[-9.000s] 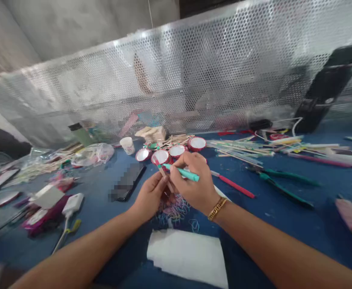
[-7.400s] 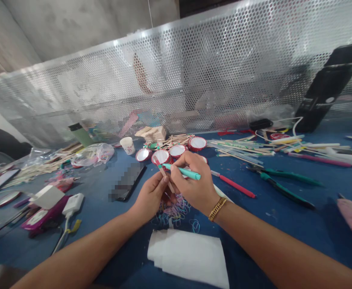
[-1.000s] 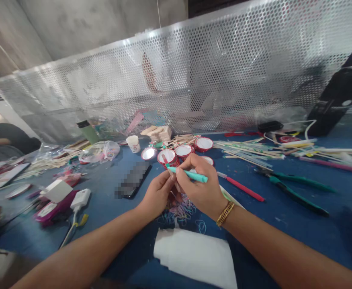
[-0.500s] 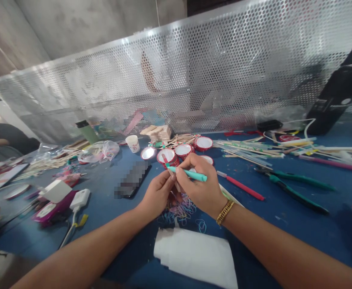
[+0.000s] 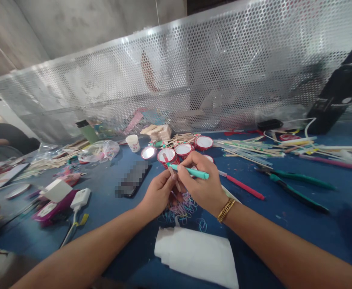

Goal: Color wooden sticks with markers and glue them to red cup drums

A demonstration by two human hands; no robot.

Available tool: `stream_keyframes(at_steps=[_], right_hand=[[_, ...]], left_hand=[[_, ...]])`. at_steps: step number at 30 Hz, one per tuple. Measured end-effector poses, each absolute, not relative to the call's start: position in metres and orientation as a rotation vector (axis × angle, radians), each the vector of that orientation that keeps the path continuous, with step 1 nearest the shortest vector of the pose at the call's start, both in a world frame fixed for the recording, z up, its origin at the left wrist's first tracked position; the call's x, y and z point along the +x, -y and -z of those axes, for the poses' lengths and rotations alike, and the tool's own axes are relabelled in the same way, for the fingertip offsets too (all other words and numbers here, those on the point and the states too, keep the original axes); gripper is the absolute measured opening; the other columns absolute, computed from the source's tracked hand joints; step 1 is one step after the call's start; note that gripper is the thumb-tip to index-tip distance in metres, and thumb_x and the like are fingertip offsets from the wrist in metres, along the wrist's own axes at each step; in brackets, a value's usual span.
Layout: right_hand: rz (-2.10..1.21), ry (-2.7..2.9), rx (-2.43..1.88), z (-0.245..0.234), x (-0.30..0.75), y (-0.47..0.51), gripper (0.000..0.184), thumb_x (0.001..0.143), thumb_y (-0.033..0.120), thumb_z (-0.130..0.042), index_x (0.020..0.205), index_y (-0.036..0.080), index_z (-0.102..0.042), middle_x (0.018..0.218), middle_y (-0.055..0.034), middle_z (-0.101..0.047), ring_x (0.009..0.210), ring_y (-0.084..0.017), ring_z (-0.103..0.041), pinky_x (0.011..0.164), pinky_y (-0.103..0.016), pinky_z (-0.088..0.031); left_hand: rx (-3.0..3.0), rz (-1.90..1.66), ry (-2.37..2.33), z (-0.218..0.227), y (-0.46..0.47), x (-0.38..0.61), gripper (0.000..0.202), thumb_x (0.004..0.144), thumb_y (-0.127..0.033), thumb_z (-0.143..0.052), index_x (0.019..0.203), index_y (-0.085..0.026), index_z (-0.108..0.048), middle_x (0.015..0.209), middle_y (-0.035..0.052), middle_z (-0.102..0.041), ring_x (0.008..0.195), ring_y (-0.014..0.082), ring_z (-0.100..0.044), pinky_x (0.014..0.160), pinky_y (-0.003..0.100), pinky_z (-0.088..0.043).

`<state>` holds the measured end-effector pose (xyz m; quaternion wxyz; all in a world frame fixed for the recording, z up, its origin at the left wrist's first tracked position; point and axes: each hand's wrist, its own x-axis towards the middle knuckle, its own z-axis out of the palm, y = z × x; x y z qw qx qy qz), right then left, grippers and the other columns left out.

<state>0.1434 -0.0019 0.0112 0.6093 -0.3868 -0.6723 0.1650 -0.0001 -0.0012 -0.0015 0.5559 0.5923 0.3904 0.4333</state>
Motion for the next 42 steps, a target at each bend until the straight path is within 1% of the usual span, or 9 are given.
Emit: stream_keyframes(at_steps=[3, 11, 16, 20, 24, 28, 32, 42], right_hand=[[-0.327, 1.582, -0.897, -0.0114, 0.1439, 0.0020, 0.015, 0.085, 0.024, -0.059, 0.071, 0.022, -0.054, 0.065, 0.0017, -0.060, 0.060, -0.013, -0.054, 0.059, -0.030, -0.044], [-0.247, 1.625, -0.921, -0.0128, 0.1434, 0.0012, 0.016, 0.085, 0.025, -0.059, 0.070, 0.022, -0.054, 0.065, 0.0013, -0.059, 0.062, -0.014, -0.053, 0.063, -0.031, -0.043], [-0.292, 1.599, -0.915, -0.0144, 0.1418, 0.0033, 0.016, 0.086, 0.025, -0.058, 0.071, 0.022, -0.056, 0.064, 0.0013, -0.061, 0.060, -0.013, -0.054, 0.061, -0.030, -0.043], [-0.328, 1.581, -0.918, -0.0162, 0.1410, 0.0051, 0.015, 0.086, 0.025, -0.058, 0.072, 0.022, -0.056, 0.065, 0.0009, -0.063, 0.060, -0.013, -0.056, 0.059, -0.029, -0.044], [-0.261, 1.581, -0.924, -0.0177, 0.1423, 0.0037, 0.015, 0.085, 0.024, -0.058, 0.071, 0.022, -0.056, 0.064, 0.0015, -0.061, 0.058, -0.013, -0.053, 0.059, -0.029, -0.043], [-0.233, 1.599, -0.929, -0.0163, 0.1439, 0.0022, 0.016, 0.085, 0.024, -0.057, 0.070, 0.022, -0.055, 0.065, 0.0011, -0.060, 0.060, -0.013, -0.053, 0.062, -0.031, -0.042], [-0.249, 1.609, -0.936, -0.0136, 0.1441, 0.0021, 0.016, 0.085, 0.026, -0.059, 0.071, 0.022, -0.055, 0.066, 0.0008, -0.059, 0.062, -0.014, -0.052, 0.063, -0.031, -0.042], [-0.223, 1.621, -0.946, -0.0160, 0.1436, 0.0034, 0.015, 0.085, 0.026, -0.058, 0.071, 0.022, -0.056, 0.066, 0.0006, -0.060, 0.063, -0.015, -0.052, 0.065, -0.032, -0.042]], left_hand=[[1.418, -1.029, -0.914, 0.0026, 0.0015, -0.0003, 0.035, 0.088, -0.053, -0.053, 0.085, -0.018, -0.053, 0.069, -0.0003, -0.061, 0.044, 0.0099, -0.057, 0.034, 0.018, -0.041], [1.426, -1.014, -0.925, 0.0032, 0.0031, 0.0001, 0.035, 0.089, -0.053, -0.053, 0.082, -0.019, -0.050, 0.069, -0.0007, -0.061, 0.043, 0.0094, -0.057, 0.034, 0.018, -0.042], [1.436, -1.007, -0.940, 0.0032, 0.0040, 0.0003, 0.035, 0.089, -0.054, -0.053, 0.083, -0.019, -0.051, 0.067, -0.0012, -0.060, 0.042, 0.0095, -0.056, 0.033, 0.018, -0.041], [1.452, -1.002, -0.961, 0.0033, 0.0041, 0.0000, 0.033, 0.090, -0.051, -0.051, 0.083, -0.019, -0.051, 0.066, -0.0015, -0.060, 0.042, 0.0094, -0.056, 0.034, 0.017, -0.042], [1.468, -0.993, -0.973, 0.0033, 0.0034, -0.0007, 0.032, 0.091, -0.050, -0.050, 0.083, -0.020, -0.051, 0.065, -0.0017, -0.060, 0.041, 0.0095, -0.055, 0.034, 0.018, -0.042], [1.464, -0.998, -0.979, 0.0011, 0.0024, -0.0013, 0.031, 0.091, -0.050, -0.050, 0.084, -0.019, -0.051, 0.065, -0.0014, -0.060, 0.040, 0.0099, -0.055, 0.034, 0.019, -0.042], [1.472, -1.009, -0.974, -0.0005, 0.0029, -0.0013, 0.035, 0.089, -0.053, -0.051, 0.082, -0.019, -0.052, 0.065, -0.0012, -0.058, 0.041, 0.0102, -0.055, 0.033, 0.019, -0.039], [1.497, -1.003, -0.960, 0.0031, 0.0028, -0.0015, 0.036, 0.091, -0.053, -0.049, 0.082, -0.019, -0.051, 0.066, -0.0010, -0.059, 0.042, 0.0093, -0.055, 0.035, 0.018, -0.040]])
